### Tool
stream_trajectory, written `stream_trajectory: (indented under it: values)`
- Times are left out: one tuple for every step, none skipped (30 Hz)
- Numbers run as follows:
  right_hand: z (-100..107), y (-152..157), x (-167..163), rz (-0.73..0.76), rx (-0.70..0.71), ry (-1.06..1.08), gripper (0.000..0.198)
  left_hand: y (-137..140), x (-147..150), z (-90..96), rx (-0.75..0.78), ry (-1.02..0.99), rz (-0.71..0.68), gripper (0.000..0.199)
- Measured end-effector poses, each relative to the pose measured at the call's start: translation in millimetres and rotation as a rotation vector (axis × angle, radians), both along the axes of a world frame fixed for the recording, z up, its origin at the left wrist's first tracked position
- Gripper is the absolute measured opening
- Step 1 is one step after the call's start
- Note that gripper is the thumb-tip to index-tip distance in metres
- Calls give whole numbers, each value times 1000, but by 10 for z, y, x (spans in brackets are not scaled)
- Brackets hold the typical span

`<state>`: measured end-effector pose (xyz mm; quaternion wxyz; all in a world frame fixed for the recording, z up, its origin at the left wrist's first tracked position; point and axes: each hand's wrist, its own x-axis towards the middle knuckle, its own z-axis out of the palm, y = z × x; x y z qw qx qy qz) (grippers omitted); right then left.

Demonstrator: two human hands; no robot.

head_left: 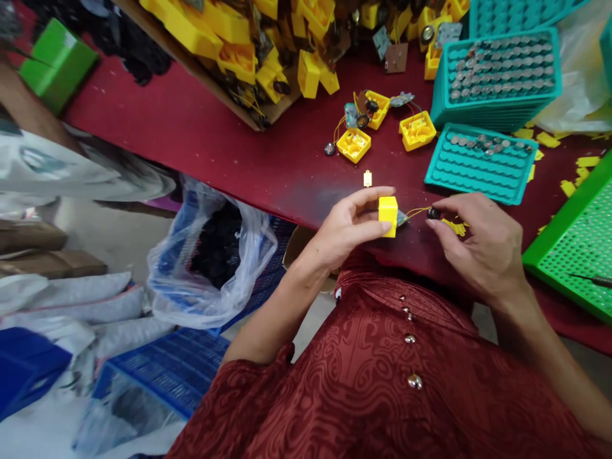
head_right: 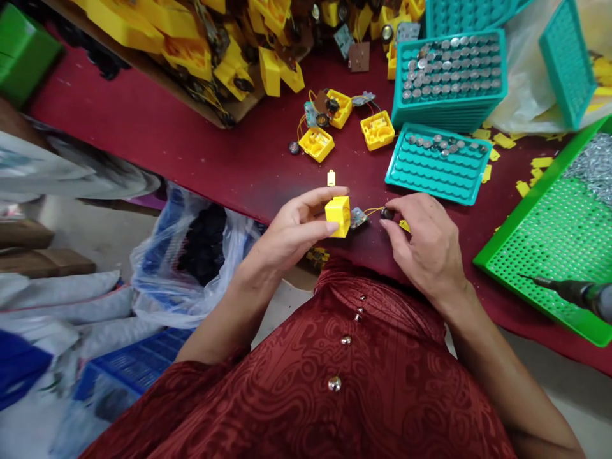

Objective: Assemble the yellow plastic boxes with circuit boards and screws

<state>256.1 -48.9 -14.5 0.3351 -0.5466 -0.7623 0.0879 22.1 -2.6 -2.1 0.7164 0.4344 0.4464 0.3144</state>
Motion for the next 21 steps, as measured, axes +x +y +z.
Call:
stream_trajectory:
  values:
    - [23,22,4,4,12,4,10,9,8,1,-108,-61,10,54]
    - [43,43,7,5,19,7,10,14,17,4,-192,-100,26,50]
    - [58,61,9,0,17,12,10,16,27,8,-254,-121,40,47]
    - [67,77,11,-10,5,17,10,16,39,12,-294,-131,47,44]
    - [72,89,14,-20,-13,19,10,13,51,15,-312,-132,50,43]
    - [72,97,19,-27,-31,21,10,10,63,17,-313,-125,48,45]
    - [68,103,26,-35,-50,23,10,9,74,19,-300,-110,45,46]
    - [62,107,36,-40,-61,26,10,10,83,22,-278,-91,42,47]
    - [55,110,47,-44,-61,33,9,16,92,28,-253,-73,37,47]
    - [49,113,61,-51,-58,41,9,27,99,36,-229,-60,31,47]
    - [43,118,75,-60,-53,48,9,41,107,46,-211,-52,23,46]
    - [40,124,91,-68,-46,52,9,59,114,59,-198,-47,16,45]
    - [39,131,107,-75,-38,52,8,78,123,73,-192,-44,8,45]
    - [40,139,122,-79,-28,50,8,97,133,86,-191,-37,2,45]
    - [43,147,135,-81,-18,47,8,114,144,98,-192,-22,-1,47]
    - [46,153,147,-81,-9,46,8,127,155,106,-191,4,3,48]
    - [48,155,155,-79,-2,49,8,137,167,110,-184,36,15,49]
    - [49,153,161,-79,3,56,8,142,177,110,-173,71,35,49]
    - [47,146,164,-79,8,66,8,141,187,108,-161,103,58,48]
    - [42,134,164,-78,12,76,8,137,197,105,-153,128,80,46]
    - [34,117,163,-78,14,87,8,130,206,103,-153,143,99,45]
